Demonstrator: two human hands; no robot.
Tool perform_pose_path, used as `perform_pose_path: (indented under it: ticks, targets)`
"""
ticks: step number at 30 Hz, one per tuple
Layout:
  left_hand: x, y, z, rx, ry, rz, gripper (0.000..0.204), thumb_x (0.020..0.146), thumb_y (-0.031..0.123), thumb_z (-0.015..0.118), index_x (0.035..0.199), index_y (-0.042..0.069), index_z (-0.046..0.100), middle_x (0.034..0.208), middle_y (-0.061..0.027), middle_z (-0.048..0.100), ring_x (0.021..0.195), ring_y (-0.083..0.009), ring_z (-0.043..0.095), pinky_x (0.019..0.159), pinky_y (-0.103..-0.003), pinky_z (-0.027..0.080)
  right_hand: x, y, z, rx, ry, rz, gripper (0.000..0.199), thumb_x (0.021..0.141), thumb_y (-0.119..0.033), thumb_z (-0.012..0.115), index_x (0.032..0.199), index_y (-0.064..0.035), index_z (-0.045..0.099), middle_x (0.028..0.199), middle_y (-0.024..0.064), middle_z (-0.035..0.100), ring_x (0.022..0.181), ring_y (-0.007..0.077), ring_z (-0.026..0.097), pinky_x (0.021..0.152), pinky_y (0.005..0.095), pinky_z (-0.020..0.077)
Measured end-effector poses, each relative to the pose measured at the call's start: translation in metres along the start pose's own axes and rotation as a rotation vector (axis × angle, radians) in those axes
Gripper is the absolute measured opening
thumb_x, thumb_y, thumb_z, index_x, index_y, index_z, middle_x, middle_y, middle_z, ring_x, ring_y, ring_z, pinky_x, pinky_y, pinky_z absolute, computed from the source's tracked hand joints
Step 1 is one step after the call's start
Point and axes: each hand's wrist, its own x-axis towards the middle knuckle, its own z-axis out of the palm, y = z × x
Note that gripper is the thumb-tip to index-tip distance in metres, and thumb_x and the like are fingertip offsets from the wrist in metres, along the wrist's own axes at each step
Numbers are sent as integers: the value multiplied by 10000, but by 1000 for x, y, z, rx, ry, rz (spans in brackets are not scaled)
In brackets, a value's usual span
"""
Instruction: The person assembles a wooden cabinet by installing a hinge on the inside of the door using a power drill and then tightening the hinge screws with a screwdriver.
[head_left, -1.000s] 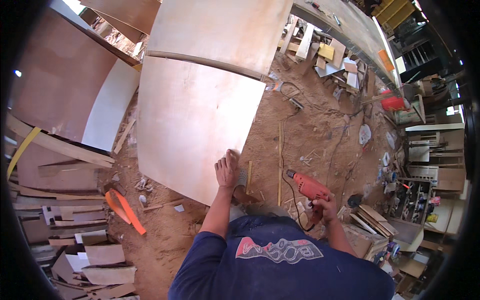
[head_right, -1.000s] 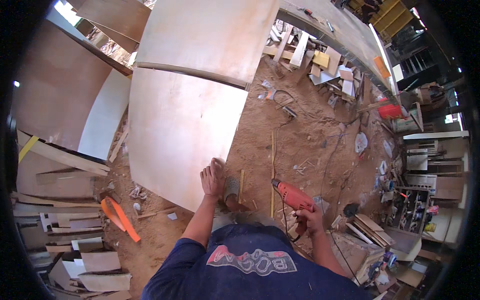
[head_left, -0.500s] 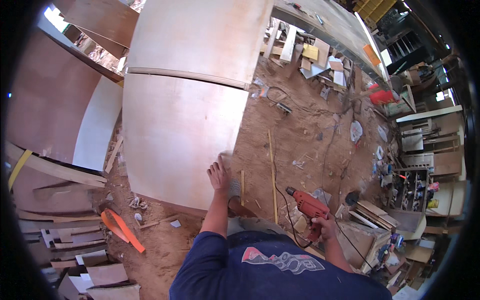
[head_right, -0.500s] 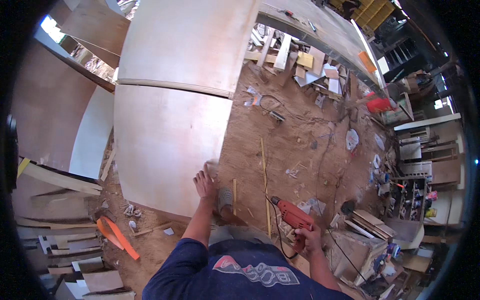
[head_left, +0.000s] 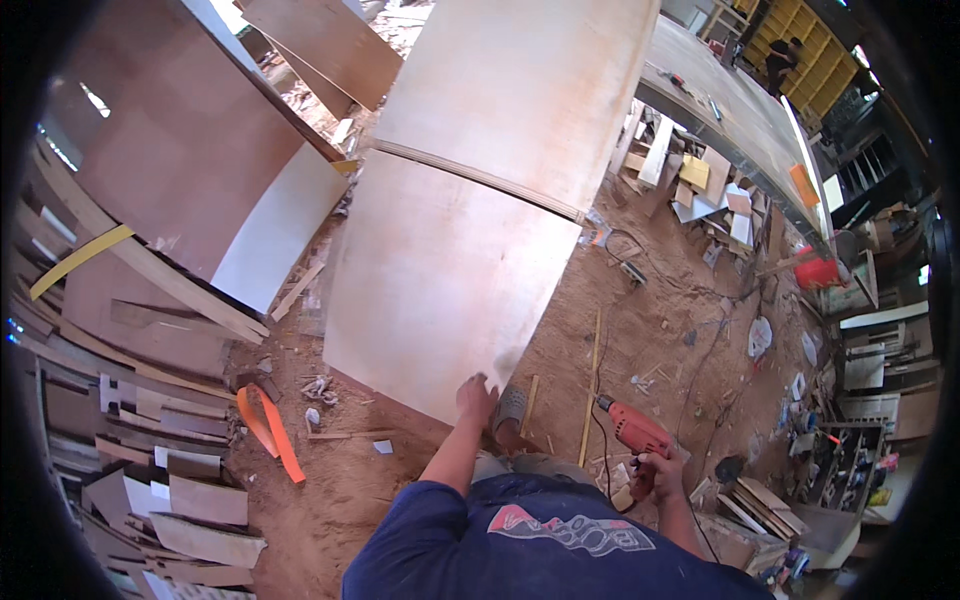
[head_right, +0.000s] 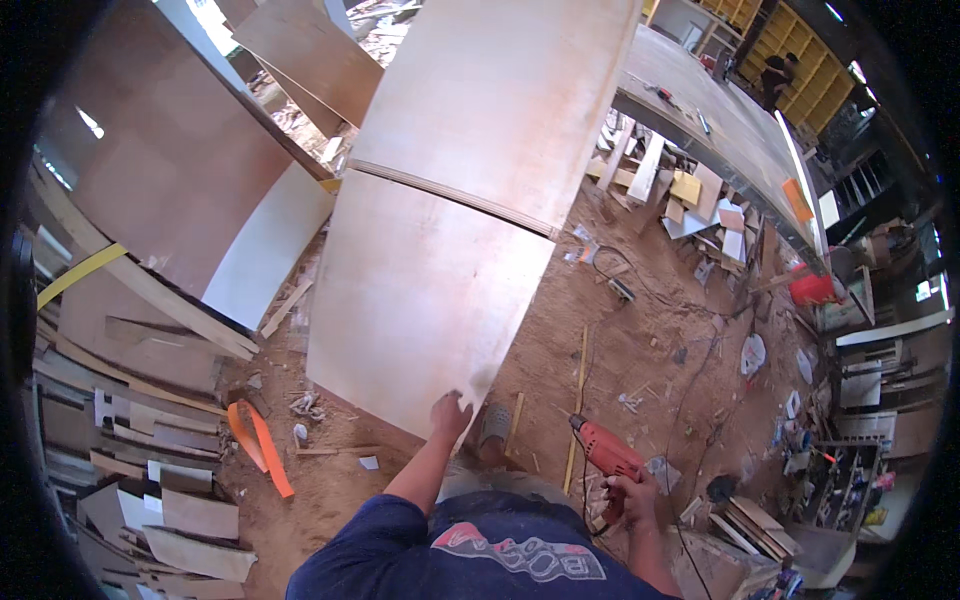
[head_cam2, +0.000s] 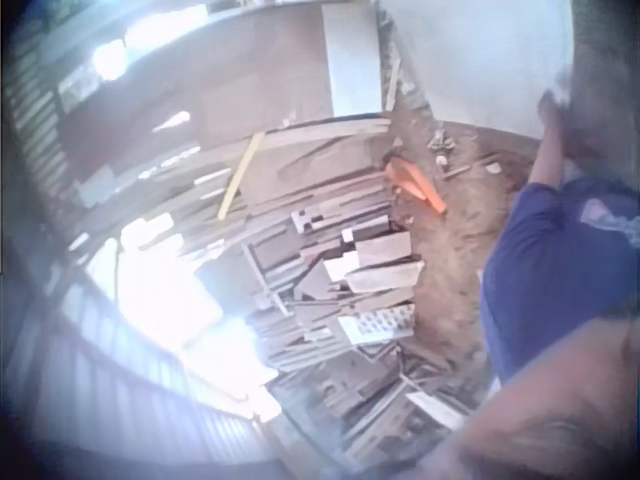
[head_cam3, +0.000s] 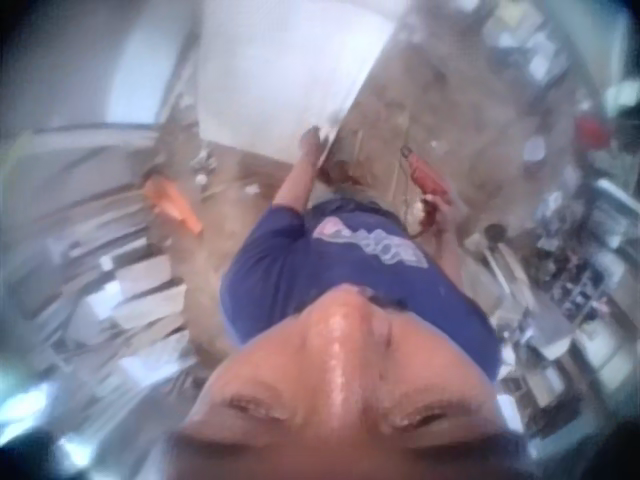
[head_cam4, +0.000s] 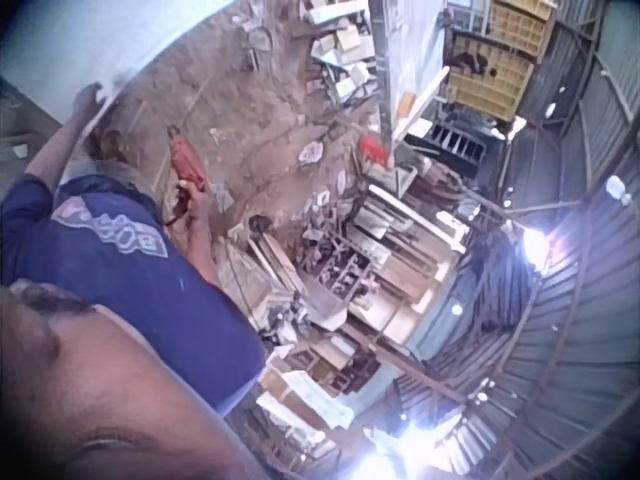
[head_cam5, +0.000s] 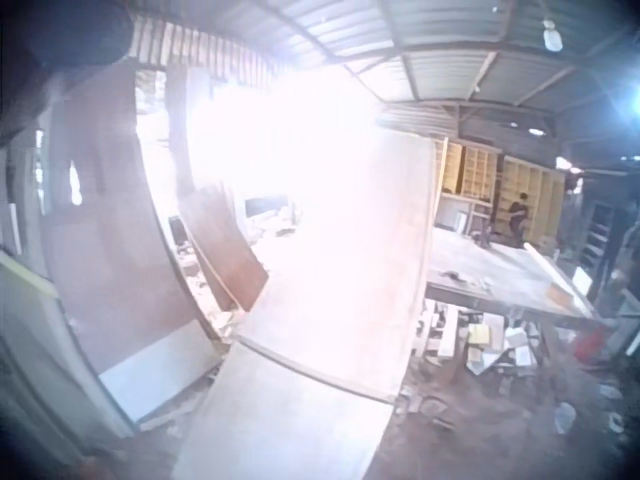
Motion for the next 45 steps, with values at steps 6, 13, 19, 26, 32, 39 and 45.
perform_pose_path:
  ticks: [6, 13, 19, 26, 32, 39, 45]
  targets:
    - [-98, -107, -52, 26, -185, -375, 415, 879, 389, 704, 1144, 71, 724, 1145, -202, 737, 1094, -381, 695, 936, -484, 551, 4, -18, 28, -28, -90, -45, 394, 733, -55, 720, 1118, -12, 651, 864, 83, 695, 692, 207, 689, 589, 349, 574]
    - [-178, -186, -90, 30, -116, -548, 465, 854, 446, 738, 1069, 34, 751, 1078, -236, 745, 1077, -388, 704, 948, -469, 547, 52, -9, 40, -175, -192, -96, 296, 721, -59, 747, 1002, -33, 655, 811, 63, 661, 646, 183, 656, 563, 321, 541]
    - [-187, -206, -89, -285, 211, -599, 428, 909, 441, 719, 914, 18, 783, 862, -208, 750, 900, -320, 745, 809, -424, 567, 69, -16, 93, -347, -288, -251, 299, 719, -106, 775, 990, -5, 699, 787, 39, 669, 654, 134, 632, 584, 306, 492]
    - [-125, -171, -137, -657, 275, -711, 405, 1006, 373, 651, 876, 7, 767, 685, -60, 657, 582, -149, 584, 584, -341, 482, 72, -81, 202, -560, -407, -435, 496, 723, -131, 798, 1184, 24, 699, 937, 162, 746, 860, 269, 732, 781, 378, 550]
    - [-60, -179, -194, -1048, 354, -558, 396, 1124, 222, 369, 1176, -32, 668, 575, -29, 522, 495, -130, 518, 487, -300, 455, 99, -103, 295, -607, -272, -822, 599, 723, -109, 808, 1289, 21, 661, 1107, 236, 735, 1019, 365, 727, 890, 410, 557]
    - [75, -235, -254, -1342, 440, -604, 355, 1105, 258, 448, 1148, 17, 705, 722, -44, 610, 573, -122, 559, 530, -287, 477, 82, -135, 389, -749, -74, -833, 666, 727, -89, 808, 1355, 35, 620, 1176, 245, 721, 1074, 349, 722, 936, 420, 550]
    - [266, -227, -313, -623, 456, -147, 365, 952, 384, 687, 1177, 99, 729, 1039, -179, 756, 948, -339, 732, 826, -427, 565, 40, -141, 455, -951, 96, -736, 682, 698, -24, 787, 1353, 34, 608, 1256, 206, 692, 1173, 311, 677, 1013, 398, 515]
